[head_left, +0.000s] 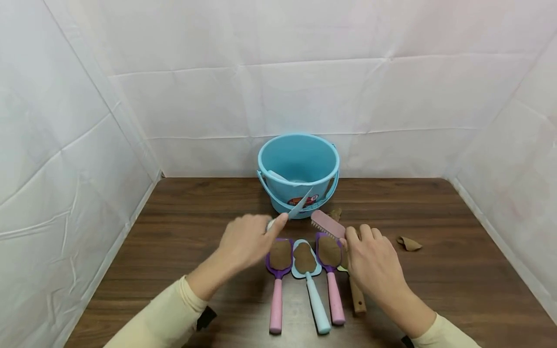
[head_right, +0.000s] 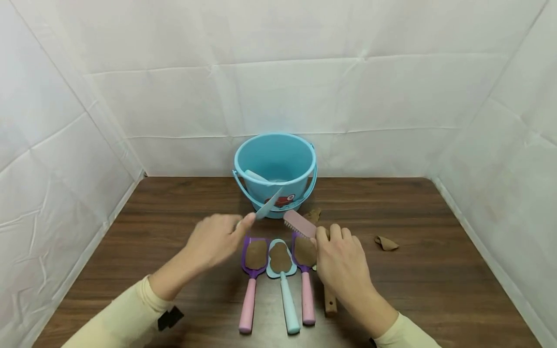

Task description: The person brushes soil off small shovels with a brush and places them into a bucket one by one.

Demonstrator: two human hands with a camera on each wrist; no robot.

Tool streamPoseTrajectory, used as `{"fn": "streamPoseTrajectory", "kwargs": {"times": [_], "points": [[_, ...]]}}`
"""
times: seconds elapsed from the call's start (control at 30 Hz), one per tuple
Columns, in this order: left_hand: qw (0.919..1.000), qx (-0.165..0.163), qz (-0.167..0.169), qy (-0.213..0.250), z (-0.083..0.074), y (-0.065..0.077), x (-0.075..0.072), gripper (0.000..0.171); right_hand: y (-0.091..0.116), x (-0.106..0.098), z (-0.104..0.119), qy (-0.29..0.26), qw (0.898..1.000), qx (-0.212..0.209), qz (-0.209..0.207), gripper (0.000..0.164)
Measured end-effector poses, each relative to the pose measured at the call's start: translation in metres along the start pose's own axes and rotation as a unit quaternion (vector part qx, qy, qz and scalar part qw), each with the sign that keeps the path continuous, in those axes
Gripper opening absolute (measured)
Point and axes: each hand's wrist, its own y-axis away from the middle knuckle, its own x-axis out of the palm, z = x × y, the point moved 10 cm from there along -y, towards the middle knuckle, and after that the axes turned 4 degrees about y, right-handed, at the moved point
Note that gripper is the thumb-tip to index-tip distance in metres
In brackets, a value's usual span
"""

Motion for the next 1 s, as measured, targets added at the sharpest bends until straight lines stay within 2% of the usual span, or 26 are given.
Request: {"fn": "streamPoseTrajectory", "kwargs": {"times": [0.03,0.07,0.13,0.23,0.3,0.33,0.43,0.53,0.63,0.77,1.0], "points": [[0.9973,0.016,-0.031,-0.065,-0.005,-0.007,-0.010,0.071,0.001,0.001,0.001,-0.001,1.000,0.001,0.004,0.034],[0.9903,0.033,-0.060,-0.121,-0.011,-0.013,-0.018,0.071,0.001,0.001,0.001,-0.001,1.000,0.002,0.006,0.033],[0.9682,0.069,-0.119,-0.209,-0.024,-0.025,-0.035,0.068,0.002,0.001,0.003,-0.001,1.000,0.002,0.008,0.031],[0.9333,0.109,-0.185,-0.288,-0.038,-0.042,-0.053,0.067,0.003,0.001,0.005,0.000,1.000,0.000,0.002,0.030],[0.9177,0.124,-0.204,-0.317,-0.043,-0.056,-0.062,0.067,0.003,0.001,0.006,0.002,1.000,-0.005,-0.003,0.030],[0.9132,0.127,-0.205,-0.328,-0.044,-0.063,-0.064,0.068,0.003,0.000,0.007,0.003,1.000,-0.008,-0.005,0.030],[0.9082,0.128,-0.175,-0.358,-0.043,-0.090,-0.066,0.069,0.004,0.001,0.010,0.004,1.000,-0.019,-0.005,0.028],[0.9038,0.119,-0.121,-0.393,-0.039,-0.115,-0.062,0.070,0.005,0.001,0.013,0.001,1.000,-0.025,-0.002,0.026],[0.8979,0.106,-0.065,-0.422,-0.034,-0.133,-0.054,0.070,0.007,0.000,0.015,-0.003,1.000,-0.027,0.000,0.026],[0.8930,0.095,-0.021,-0.440,-0.031,-0.145,-0.044,0.068,0.007,-0.004,0.018,-0.008,1.000,-0.028,-0.002,0.030],[0.8849,0.098,-0.006,-0.455,-0.035,-0.154,-0.038,0.068,0.007,-0.009,0.020,-0.008,0.999,-0.030,-0.015,0.037]]}}
